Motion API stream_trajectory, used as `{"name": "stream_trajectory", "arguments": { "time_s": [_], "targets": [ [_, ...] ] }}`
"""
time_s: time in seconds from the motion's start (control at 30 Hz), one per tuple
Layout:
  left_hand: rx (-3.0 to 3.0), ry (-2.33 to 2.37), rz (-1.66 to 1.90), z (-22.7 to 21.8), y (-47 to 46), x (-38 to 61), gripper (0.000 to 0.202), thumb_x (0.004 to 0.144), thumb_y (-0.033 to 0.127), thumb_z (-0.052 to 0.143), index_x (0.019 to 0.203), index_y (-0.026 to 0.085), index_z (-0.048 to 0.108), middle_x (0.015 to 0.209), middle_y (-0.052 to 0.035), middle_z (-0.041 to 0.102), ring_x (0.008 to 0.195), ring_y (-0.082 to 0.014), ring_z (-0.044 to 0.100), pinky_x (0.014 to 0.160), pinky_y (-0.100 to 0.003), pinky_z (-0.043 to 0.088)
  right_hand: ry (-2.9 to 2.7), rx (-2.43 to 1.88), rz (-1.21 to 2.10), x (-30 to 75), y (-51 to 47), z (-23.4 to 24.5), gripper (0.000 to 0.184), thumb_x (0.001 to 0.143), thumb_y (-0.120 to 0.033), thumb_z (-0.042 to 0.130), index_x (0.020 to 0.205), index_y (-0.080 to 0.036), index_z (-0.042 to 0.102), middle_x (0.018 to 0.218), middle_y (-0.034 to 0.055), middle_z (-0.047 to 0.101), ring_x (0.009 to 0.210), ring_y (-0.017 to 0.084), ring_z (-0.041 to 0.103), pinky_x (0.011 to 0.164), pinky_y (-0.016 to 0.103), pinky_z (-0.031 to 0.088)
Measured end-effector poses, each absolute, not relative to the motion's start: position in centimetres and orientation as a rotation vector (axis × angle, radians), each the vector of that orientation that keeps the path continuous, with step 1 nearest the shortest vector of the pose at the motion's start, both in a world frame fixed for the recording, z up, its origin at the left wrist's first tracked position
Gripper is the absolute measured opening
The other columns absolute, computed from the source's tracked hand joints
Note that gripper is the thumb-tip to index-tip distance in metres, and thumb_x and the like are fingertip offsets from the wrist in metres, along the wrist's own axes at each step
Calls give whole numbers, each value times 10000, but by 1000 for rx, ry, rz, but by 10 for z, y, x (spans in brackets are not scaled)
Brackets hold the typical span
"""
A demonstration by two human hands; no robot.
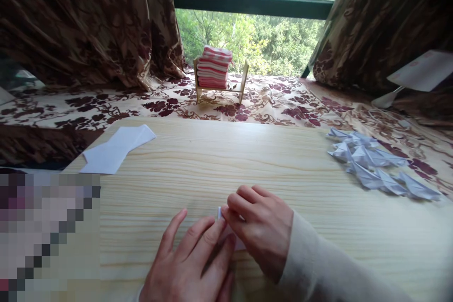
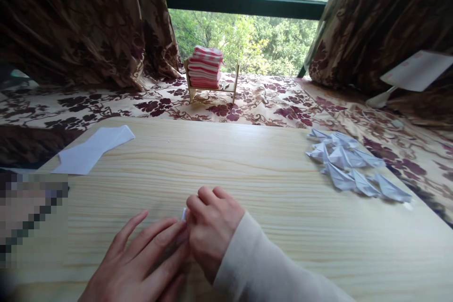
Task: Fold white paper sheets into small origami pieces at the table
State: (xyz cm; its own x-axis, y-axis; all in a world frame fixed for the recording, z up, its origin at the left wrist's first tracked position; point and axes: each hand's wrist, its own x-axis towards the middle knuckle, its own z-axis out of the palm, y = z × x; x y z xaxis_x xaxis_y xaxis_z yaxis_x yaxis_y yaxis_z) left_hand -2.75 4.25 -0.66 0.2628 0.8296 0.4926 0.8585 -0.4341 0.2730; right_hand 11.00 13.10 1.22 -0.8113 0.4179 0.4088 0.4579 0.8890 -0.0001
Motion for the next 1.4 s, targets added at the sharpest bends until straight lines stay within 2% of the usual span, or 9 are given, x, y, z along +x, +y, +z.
{"name": "stream_trajectory", "arguments": {
  "time_s": [0.17, 0.33, 0.43, 0.57, 0.67, 0.8, 1.07, 1.27, 1.4],
  "targets": [
    [-2439, -1637, -876, -8, 40, -28, 242, 771, 291, 525, 985, 239, 626, 1057, -28, 637, 981, -189, 539, 1006, -424, 212, -2653, -614, -113, 120, 133, 10, 80, 766, -159, 550, 707, -162, 603, 648, 14, 530, 646, 164, 384, 542, 309, 228],
    [-2410, -1627, -922, -10, 39, -28, 235, 766, 301, 533, 973, 247, 631, 1051, -17, 641, 983, -185, 538, 1008, -409, 208, -2672, -608, -230, 126, 133, 17, 130, 764, -95, 528, 681, -147, 614, 683, 30, 556, 675, 175, 402, 571, 314, 251],
    [-2401, -1632, -944, -9, 38, -27, 239, 769, 296, 532, 978, 232, 630, 1066, -20, 634, 990, -186, 536, 1005, -398, 214, -2683, -614, -256, 121, 133, 19, 74, 735, -120, 567, 692, -149, 621, 707, 38, 566, 698, 187, 411, 578, 315, 255],
    [-2397, -1643, -939, -9, 37, -26, 263, 780, 296, 520, 1016, 224, 613, 1099, -17, 617, 1005, -186, 528, 1011, -389, 201, -2643, -595, -139, 119, 126, 13, 36, 728, -156, 579, 726, -149, 614, 678, 32, 544, 662, 175, 401, 567, 306, 257],
    [-2394, -1618, -937, -11, 37, -26, 271, 781, 295, 520, 1028, 225, 607, 1036, -3, 648, 983, -184, 538, 1021, -392, 180, -2601, -645, -68, 123, 120, 8, 32, 723, -140, 580, 728, -154, 608, 672, 25, 536, 649, 164, 396, 571, 301, 260],
    [-2391, -1590, -913, -14, 37, -27, 256, 774, 284, 535, 1011, 226, 615, 997, 5, 664, 964, -184, 547, 1026, -408, 163, -2611, -660, -105, 124, 116, 14, 49, 710, -115, 597, 690, -159, 605, 655, 9, 541, 639, 157, 394, 562, 305, 247],
    [-2416, -1590, -894, -13, 33, -30, 238, 793, 273, 506, 998, 231, 620, 1048, 6, 643, 962, -161, 543, 1018, -368, 185, -2610, -640, -168, 104, 128, 11, 152, 705, -127, 593, 564, -169, 554, 641, 16, 524, 663, 163, 392, 541, 311, 221],
    [-2405, -1615, -901, -13, 34, -28, 246, 796, 254, 499, 1015, 234, 610, 1025, 2, 654, 956, -153, 550, 1021, -362, 181, -2654, -639, -105, 106, 126, 12, 109, 752, -126, 566, 653, -170, 580, 635, 0, 521, 649, 150, 381, 551, 304, 224],
    [-2403, -1606, -913, -13, 32, -28, 238, 794, 246, 498, 999, 227, 617, 1018, -3, 656, 956, -156, 554, 1016, -367, 196, -2651, -681, -96, 106, 129, 8, 12, 725, -181, 593, 736, -183, 592, 656, 10, 513, 670, 159, 372, 559, 303, 217]
  ]
}}
